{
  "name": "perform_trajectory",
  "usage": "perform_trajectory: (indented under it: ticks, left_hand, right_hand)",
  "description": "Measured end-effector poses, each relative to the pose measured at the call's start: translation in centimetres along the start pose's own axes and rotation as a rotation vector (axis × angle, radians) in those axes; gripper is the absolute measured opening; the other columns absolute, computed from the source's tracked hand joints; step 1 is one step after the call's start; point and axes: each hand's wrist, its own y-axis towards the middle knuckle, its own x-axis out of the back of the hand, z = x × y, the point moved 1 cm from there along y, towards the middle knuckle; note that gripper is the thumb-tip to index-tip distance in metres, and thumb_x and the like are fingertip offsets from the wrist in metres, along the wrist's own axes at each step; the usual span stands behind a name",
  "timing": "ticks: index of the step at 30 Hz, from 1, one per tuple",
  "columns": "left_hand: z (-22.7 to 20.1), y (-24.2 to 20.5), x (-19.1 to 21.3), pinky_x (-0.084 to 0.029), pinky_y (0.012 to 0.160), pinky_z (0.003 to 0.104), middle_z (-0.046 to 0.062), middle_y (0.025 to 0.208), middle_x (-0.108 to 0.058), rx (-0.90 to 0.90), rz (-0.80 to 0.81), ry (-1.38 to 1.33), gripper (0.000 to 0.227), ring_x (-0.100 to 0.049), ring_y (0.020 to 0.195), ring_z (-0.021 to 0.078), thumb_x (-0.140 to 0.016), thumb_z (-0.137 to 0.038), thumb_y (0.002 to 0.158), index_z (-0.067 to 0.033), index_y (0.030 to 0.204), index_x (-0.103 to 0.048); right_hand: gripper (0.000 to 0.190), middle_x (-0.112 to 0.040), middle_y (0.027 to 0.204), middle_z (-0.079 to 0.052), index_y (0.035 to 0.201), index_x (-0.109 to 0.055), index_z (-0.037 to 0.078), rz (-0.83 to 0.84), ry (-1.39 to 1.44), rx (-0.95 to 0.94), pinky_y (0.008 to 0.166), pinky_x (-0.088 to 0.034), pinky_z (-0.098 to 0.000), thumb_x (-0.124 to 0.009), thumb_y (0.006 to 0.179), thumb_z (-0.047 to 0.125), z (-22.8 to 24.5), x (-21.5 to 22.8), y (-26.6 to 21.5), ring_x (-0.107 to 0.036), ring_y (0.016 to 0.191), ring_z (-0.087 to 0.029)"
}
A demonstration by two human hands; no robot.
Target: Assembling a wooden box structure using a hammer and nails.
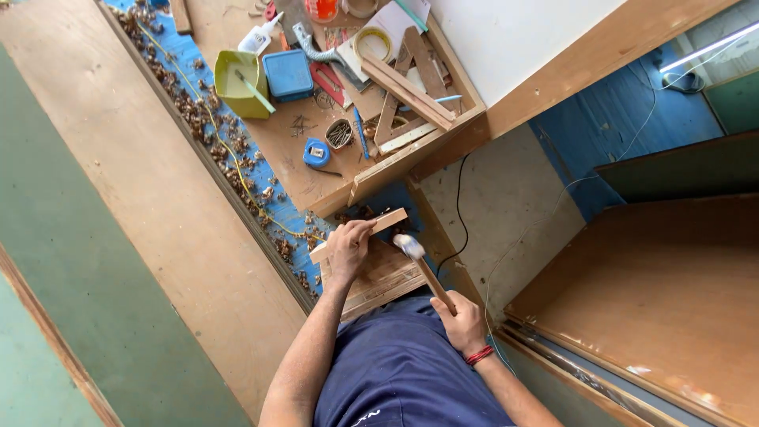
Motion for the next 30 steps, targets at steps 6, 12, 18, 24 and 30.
perform_trajectory:
  ticks: [6, 12, 18, 24, 30]
  left_hand:
    - [-0.9, 0.8, 0.5, -0.044, 0.07, 0.035, -0.004, 0.095, -0.076, 0.0, -0.054, -0.003, 0.023, -0.064, 0.078, 0.0193, -0.076, -0.02, 0.091, -0.0214, 0.114, -0.077]
    - [-0.4, 1.2, 0.5, -0.044, 0.069, 0.034, -0.004, 0.093, -0.075, -0.025, -0.078, 0.055, 0.02, -0.063, 0.076, 0.019, -0.078, -0.022, 0.091, -0.0229, 0.11, -0.077]
    - [0.1, 1.3, 0.2, -0.044, 0.07, 0.033, -0.009, 0.096, -0.078, 0.009, -0.063, 0.022, 0.026, -0.063, 0.075, 0.0162, -0.076, -0.02, 0.092, -0.0225, 0.118, -0.074]
    - [0.2, 1.0, 0.0, -0.044, 0.069, 0.033, -0.01, 0.098, -0.078, -0.002, -0.058, 0.02, 0.03, -0.062, 0.074, 0.0154, -0.075, -0.017, 0.092, -0.0217, 0.122, -0.072]
    - [1.2, 0.4, -0.2, -0.046, 0.071, 0.035, -0.007, 0.097, -0.077, -0.02, -0.059, -0.016, 0.03, -0.064, 0.077, 0.0174, -0.073, -0.013, 0.093, -0.0191, 0.123, -0.071]
  right_hand:
    - [0.031, -0.057, 0.055, -0.007, 0.1, -0.068, 0.005, 0.082, 0.278, -0.07, 0.048, -0.046, -0.0336, -0.059, 0.097, 0.034, 3.8, 0.8, 0.0, -0.059, 0.048, -0.015]
    - [0.029, -0.056, 0.063, -0.002, 0.102, -0.064, 0.006, 0.082, 0.474, 0.134, 0.048, -0.046, -0.0305, -0.056, 0.104, 0.033, 7.5, 4.1, 0.2, -0.054, 0.052, -0.012]
    - [0.036, -0.061, 0.061, -0.002, 0.102, -0.069, 0.007, 0.075, 0.216, -0.08, 0.052, -0.048, -0.0332, -0.054, 0.102, 0.039, 2.3, 0.8, 0.4, -0.06, 0.055, -0.014]
    - [0.032, -0.063, 0.063, -0.004, 0.105, -0.07, 0.004, 0.139, 0.222, -0.071, 0.056, -0.05, -0.0325, -0.057, 0.101, 0.033, 1.1, -0.6, 0.6, -0.062, 0.058, -0.014]
    - [0.035, -0.061, 0.068, -0.005, 0.123, -0.066, 0.006, 0.183, 0.38, -0.002, 0.052, -0.047, -0.0341, -0.057, 0.1, 0.03, 5.1, 0.4, 1.5, -0.056, 0.056, -0.015]
